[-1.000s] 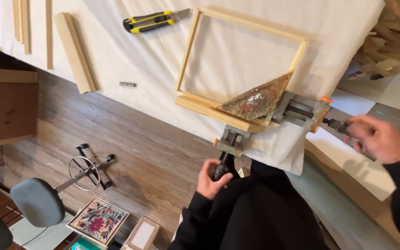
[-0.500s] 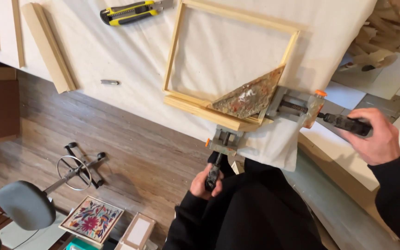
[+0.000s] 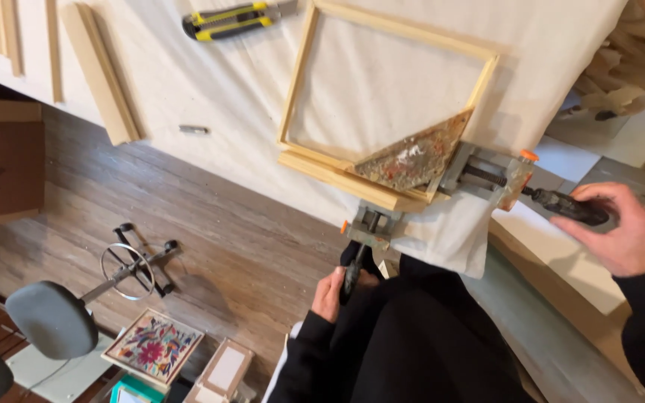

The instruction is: The person assembles a wooden picture frame on a workbench. They position frame corners against a corner clamp, tighten the clamp screw, hammer brads into the joint, then release the clamp and handle additional wood strips and a utility knife.

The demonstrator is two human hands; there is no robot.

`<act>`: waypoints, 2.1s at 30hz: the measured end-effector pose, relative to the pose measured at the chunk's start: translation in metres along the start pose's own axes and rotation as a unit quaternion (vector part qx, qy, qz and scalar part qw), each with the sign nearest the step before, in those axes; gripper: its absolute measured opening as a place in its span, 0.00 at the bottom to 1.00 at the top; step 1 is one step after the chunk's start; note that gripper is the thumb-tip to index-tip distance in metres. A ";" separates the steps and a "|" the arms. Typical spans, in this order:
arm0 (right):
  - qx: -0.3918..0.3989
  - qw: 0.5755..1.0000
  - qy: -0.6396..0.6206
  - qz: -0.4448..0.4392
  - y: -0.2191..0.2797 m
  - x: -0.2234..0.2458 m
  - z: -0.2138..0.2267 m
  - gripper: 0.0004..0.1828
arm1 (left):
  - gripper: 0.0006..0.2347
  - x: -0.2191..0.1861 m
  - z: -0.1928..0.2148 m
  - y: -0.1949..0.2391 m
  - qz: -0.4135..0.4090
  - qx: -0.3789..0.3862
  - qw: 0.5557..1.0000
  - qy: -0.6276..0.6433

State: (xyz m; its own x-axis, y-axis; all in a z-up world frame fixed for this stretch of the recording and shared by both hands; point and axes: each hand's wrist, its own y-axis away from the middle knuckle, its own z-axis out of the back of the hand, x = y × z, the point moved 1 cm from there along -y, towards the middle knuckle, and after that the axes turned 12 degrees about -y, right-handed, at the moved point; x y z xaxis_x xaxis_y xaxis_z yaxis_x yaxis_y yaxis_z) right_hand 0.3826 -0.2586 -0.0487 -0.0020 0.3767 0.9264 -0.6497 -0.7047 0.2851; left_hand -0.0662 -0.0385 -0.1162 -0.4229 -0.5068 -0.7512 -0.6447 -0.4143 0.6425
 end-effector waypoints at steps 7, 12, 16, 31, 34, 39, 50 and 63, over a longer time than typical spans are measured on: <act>-0.059 0.997 -0.002 0.055 -0.013 0.043 -0.001 0.31 | 0.36 -0.212 -0.088 -0.057 -0.313 -0.344 0.729 -0.502; -0.061 0.994 0.028 0.084 -0.013 0.020 0.015 0.26 | 0.41 -0.208 -0.092 -0.101 -0.295 -0.305 0.715 -0.555; -0.053 0.994 0.042 0.091 -0.017 0.031 0.018 0.21 | 0.41 -0.228 -0.097 -0.114 -0.297 -0.236 0.729 -0.570; 0.044 0.996 0.074 -0.023 -0.144 0.099 -0.049 0.27 | 0.51 -0.276 -0.041 -0.169 -0.361 -0.121 0.747 -0.544; 0.048 0.994 0.077 -0.059 -0.176 0.107 -0.069 0.30 | 0.49 -0.286 -0.029 -0.181 -0.369 -0.120 0.725 -0.569; 0.021 0.992 0.029 -0.122 -0.194 0.108 -0.083 0.29 | 0.30 -0.288 -0.027 -0.157 -0.420 -0.140 0.664 -0.603; -0.068 0.971 -0.221 -0.067 -0.180 0.132 -0.085 0.15 | 0.18 -0.366 -0.002 -0.108 -0.509 0.044 0.602 -0.614; -0.098 0.995 -0.011 -0.018 0.020 0.347 -0.206 0.22 | 0.24 -0.475 0.112 0.077 -0.618 -0.087 0.626 -0.468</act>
State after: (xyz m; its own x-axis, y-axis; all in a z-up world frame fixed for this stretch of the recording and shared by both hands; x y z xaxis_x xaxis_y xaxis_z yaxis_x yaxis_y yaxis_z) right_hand 0.2126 -0.0182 0.2282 0.0401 0.3845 0.9223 -0.7842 -0.5599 0.2675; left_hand 0.0138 0.2548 0.2725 0.0903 0.9123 -0.3995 -0.8034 -0.1703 -0.5705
